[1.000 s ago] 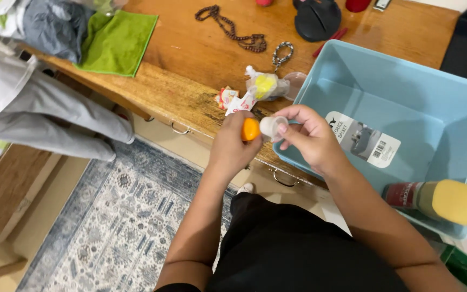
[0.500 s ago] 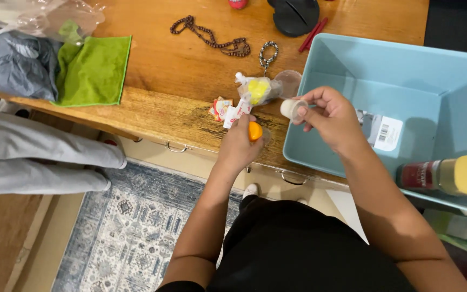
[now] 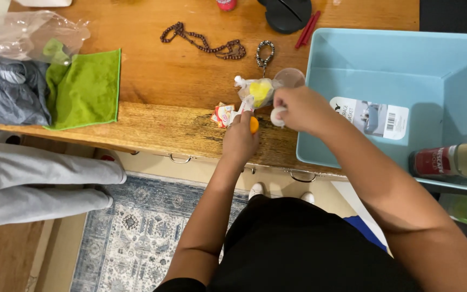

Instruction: The person removes a light blue storage basket from a wire rack and places it on a wooden table. They then remove a blue pitcher, a box of stevia, several small packets, a small orange object, and a glass jar from the basket, placing them on the table. Finally, the person wipes the inside of the empty basket with a purple cloth.

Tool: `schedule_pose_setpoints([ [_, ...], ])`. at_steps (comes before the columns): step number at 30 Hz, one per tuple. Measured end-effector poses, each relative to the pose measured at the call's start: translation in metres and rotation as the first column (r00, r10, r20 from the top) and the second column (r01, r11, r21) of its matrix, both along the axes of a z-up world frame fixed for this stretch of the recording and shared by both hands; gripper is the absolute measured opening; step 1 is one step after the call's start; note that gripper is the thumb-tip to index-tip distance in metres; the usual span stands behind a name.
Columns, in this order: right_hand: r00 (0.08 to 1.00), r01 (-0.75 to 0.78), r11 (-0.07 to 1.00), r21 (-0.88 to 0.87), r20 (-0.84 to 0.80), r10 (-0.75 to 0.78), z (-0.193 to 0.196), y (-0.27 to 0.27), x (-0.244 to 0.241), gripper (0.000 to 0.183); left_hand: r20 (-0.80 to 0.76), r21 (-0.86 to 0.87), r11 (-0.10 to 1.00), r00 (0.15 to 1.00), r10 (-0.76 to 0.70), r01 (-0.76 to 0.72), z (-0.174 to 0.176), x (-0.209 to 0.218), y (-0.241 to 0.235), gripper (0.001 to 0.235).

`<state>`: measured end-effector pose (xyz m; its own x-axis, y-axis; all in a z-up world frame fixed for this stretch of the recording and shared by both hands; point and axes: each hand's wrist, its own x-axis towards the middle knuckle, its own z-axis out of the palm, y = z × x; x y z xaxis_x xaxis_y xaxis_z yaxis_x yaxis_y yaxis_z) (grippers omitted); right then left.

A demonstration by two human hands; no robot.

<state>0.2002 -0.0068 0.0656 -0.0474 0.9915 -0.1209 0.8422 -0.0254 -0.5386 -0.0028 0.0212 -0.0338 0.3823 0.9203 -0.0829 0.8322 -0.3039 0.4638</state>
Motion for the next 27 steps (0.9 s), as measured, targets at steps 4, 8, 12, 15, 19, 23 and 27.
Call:
schedule_pose_setpoints([
  [4,0.948,-0.130,0.988,-0.080,0.281,0.147,-0.039,0.029,-0.015,0.012,-0.036,-0.034,0.999,0.999,-0.017,0.015,0.003,0.000,0.003,0.048],
  [8,0.842,-0.297,0.942,-0.155,0.423,0.335,-0.083,0.058,-0.025,0.013,-0.016,-0.101,0.995,1.000,-0.001,0.000,0.016,-0.002,0.002,0.056],
  [12,0.838,-0.310,0.940,-0.140,0.426,0.340,-0.079,0.064,-0.029,0.014,-0.007,-0.079,0.996,0.999,0.044,-0.044,-0.009,-0.002,0.006,0.063],
  [15,0.834,-0.329,0.936,-0.125,0.427,0.350,-0.075,0.068,-0.033,0.015,0.046,-0.117,0.989,0.995,0.093,-0.087,-0.009,-0.002,0.000,0.073],
  [19,0.830,-0.355,0.930,-0.100,0.424,0.362,-0.068,0.069,-0.034,0.018,0.068,-0.151,0.975,0.982,0.175,-0.163,0.009,-0.003,-0.013,0.092],
  [23,0.829,-0.371,0.923,-0.096,0.413,0.377,-0.069,0.053,-0.028,0.020,0.158,-0.107,0.968,0.957,0.242,-0.226,0.019,0.001,-0.032,0.097],
  [27,0.819,-0.389,0.917,-0.088,0.422,0.388,-0.063,0.037,-0.014,0.022,0.209,-0.054,0.962,0.939,0.274,-0.269,0.038,0.012,-0.054,0.098],
])
